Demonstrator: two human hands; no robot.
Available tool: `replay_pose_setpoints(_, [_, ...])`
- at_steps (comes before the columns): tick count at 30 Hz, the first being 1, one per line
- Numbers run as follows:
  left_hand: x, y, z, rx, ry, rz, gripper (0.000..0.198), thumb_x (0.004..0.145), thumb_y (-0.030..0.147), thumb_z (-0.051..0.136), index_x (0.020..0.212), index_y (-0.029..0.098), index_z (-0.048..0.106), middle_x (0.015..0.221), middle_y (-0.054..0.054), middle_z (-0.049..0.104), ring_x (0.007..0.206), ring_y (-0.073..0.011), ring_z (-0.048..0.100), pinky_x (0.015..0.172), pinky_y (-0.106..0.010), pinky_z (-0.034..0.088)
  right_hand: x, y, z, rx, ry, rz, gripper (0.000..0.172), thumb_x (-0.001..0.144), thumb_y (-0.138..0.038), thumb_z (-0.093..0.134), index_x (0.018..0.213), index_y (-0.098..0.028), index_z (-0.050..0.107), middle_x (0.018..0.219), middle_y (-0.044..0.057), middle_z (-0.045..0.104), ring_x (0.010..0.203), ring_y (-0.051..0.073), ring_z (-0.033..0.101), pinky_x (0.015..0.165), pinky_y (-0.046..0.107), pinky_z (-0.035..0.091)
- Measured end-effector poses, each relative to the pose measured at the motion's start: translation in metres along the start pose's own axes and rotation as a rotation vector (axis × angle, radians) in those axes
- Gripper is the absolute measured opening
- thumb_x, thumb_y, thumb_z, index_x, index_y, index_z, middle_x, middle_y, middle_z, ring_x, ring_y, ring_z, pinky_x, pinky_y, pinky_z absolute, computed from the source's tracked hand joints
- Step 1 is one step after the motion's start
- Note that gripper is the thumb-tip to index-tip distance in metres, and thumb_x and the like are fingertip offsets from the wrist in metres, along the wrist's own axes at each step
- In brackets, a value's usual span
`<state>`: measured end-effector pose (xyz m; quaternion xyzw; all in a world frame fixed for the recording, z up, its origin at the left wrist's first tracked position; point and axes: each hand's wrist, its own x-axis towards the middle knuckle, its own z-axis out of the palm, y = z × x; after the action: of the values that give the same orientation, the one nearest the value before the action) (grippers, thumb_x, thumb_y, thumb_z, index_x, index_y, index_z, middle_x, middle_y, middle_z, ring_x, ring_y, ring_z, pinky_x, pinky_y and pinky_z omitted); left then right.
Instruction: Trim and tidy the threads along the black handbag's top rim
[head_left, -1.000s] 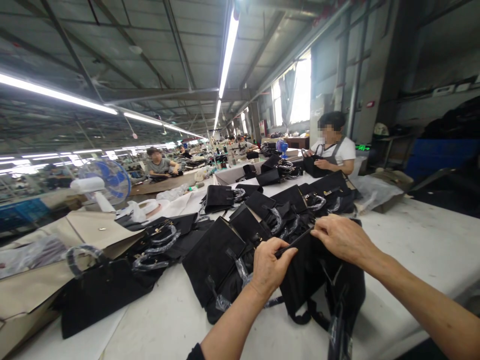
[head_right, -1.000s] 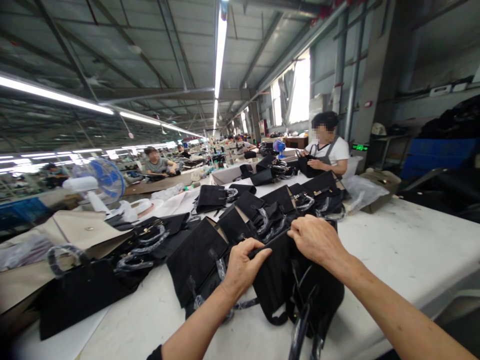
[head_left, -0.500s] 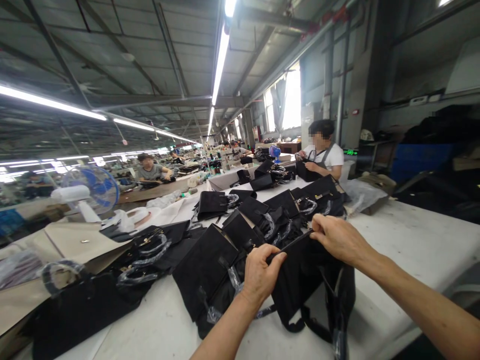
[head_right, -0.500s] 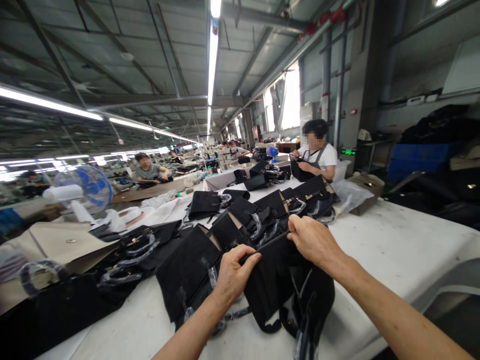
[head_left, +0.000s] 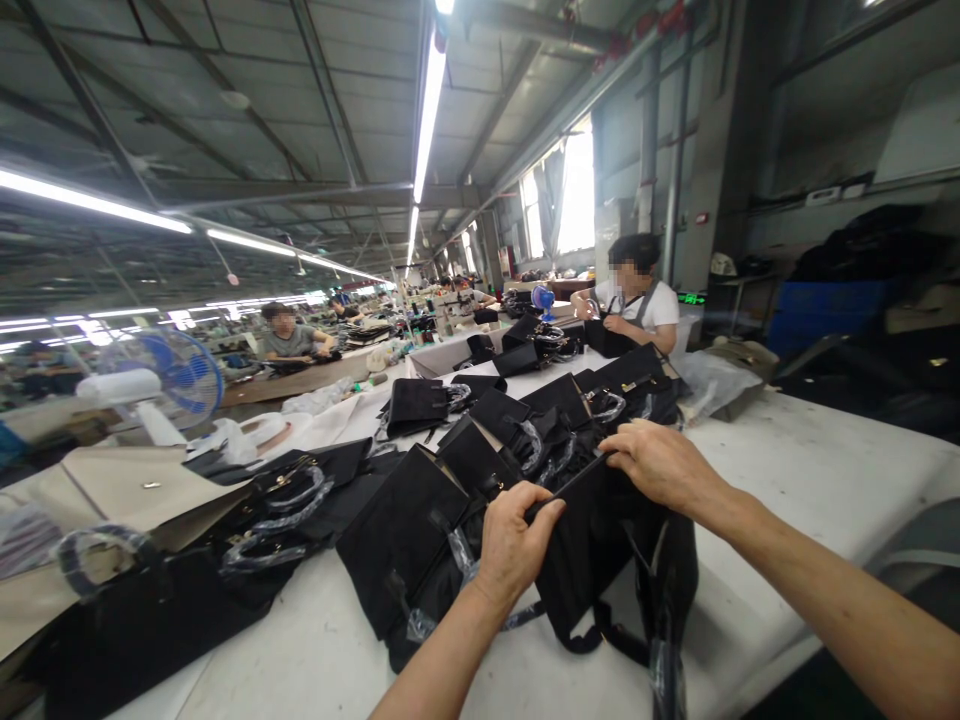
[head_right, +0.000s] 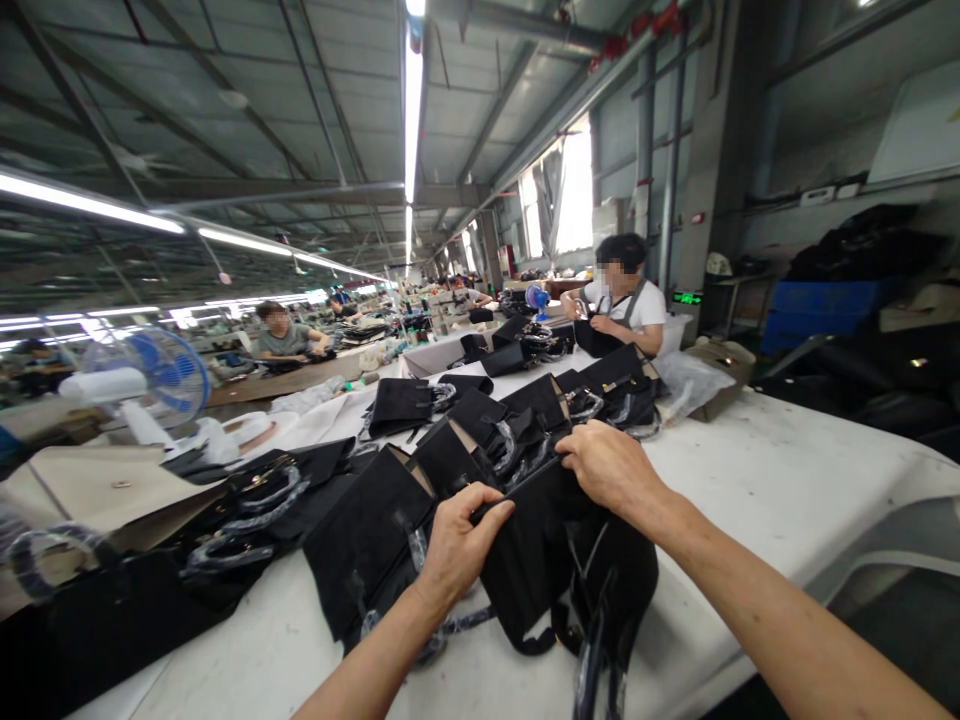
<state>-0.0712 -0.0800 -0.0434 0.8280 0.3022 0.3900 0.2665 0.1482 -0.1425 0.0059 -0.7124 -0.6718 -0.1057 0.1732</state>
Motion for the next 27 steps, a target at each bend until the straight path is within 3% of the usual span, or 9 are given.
replay_pose_setpoints(4, [0.004,0.002,-0.006,0.030,-0.027,-0.005,0.019,0.084,0.033,0.056,0.076,0.019,0.065,0.076,0.001,0.065,0.073,-0.0136,0.059,0.068,-0.024,0.041,-0.002,-0.003,-0.002,-0.005,0.013,0.012,0.018,0.084,-0.019,0.052,0.084,-0.023,0.070,0.084,0.001,0.067,0.087,0.019,0.056,0.072,0.028,0.038])
replay_pose_setpoints(8, [0.029,0.019,-0.010,0.225,-0.239,-0.009,0.012,0.074,0.030,0.064,0.067,0.020,0.064,0.057,0.003,0.058,0.055,-0.0128,0.053,0.053,-0.023,0.036,-0.004,-0.008,-0.005,-0.070,0.009,-0.022,0.020,0.084,-0.016,0.049,0.077,-0.021,0.068,0.078,0.003,0.064,0.083,0.019,0.054,0.069,0.029,0.036])
replay_pose_setpoints(11, [0.055,0.035,0.002,0.361,-0.340,0.116,0.012,0.069,0.034,0.069,0.070,0.022,0.069,0.060,-0.001,0.063,0.059,-0.0176,0.058,0.055,-0.026,0.039,-0.005,-0.011,-0.005,-0.097,0.002,-0.031,0.022,0.085,-0.016,0.048,0.075,-0.020,0.066,0.078,0.003,0.064,0.083,0.019,0.054,0.069,0.029,0.036])
replay_pose_setpoints(14, [0.074,0.044,0.020,0.343,-0.350,0.244,0.015,0.075,0.033,0.064,0.081,0.023,0.073,0.073,-0.005,0.070,0.070,-0.0220,0.063,0.062,-0.029,0.045,-0.009,-0.007,-0.006,-0.104,-0.014,-0.036,0.020,0.086,-0.017,0.047,0.082,-0.021,0.067,0.083,0.004,0.065,0.086,0.020,0.054,0.071,0.029,0.037])
replay_pose_setpoints(17, [0.083,0.044,0.030,0.339,-0.351,0.217,0.015,0.078,0.028,0.060,0.083,0.024,0.075,0.075,-0.005,0.073,0.072,-0.0220,0.065,0.063,-0.029,0.046,-0.018,0.002,-0.011,-0.116,-0.007,0.022,0.019,0.083,-0.016,0.051,0.096,-0.023,0.064,0.087,0.004,0.064,0.085,0.020,0.056,0.069,0.028,0.037])
replay_pose_setpoints(22, [0.085,0.041,0.028,0.320,-0.368,0.154,0.016,0.077,0.028,0.061,0.083,0.025,0.075,0.073,-0.004,0.073,0.069,-0.0212,0.065,0.062,-0.028,0.045,-0.026,0.019,-0.018,-0.098,0.016,0.166,0.015,0.084,-0.019,0.049,0.094,-0.023,0.060,0.084,0.004,0.059,0.077,0.018,0.057,0.064,0.027,0.034])
replay_pose_setpoints(27, [0.083,0.044,0.030,0.303,-0.361,0.151,0.015,0.076,0.028,0.061,0.081,0.026,0.075,0.072,-0.003,0.073,0.069,-0.0202,0.064,0.061,-0.028,0.045,-0.021,0.023,-0.018,-0.144,0.044,0.170,0.013,0.084,-0.020,0.052,0.094,-0.022,0.061,0.084,0.005,0.061,0.080,0.020,0.057,0.065,0.028,0.034])
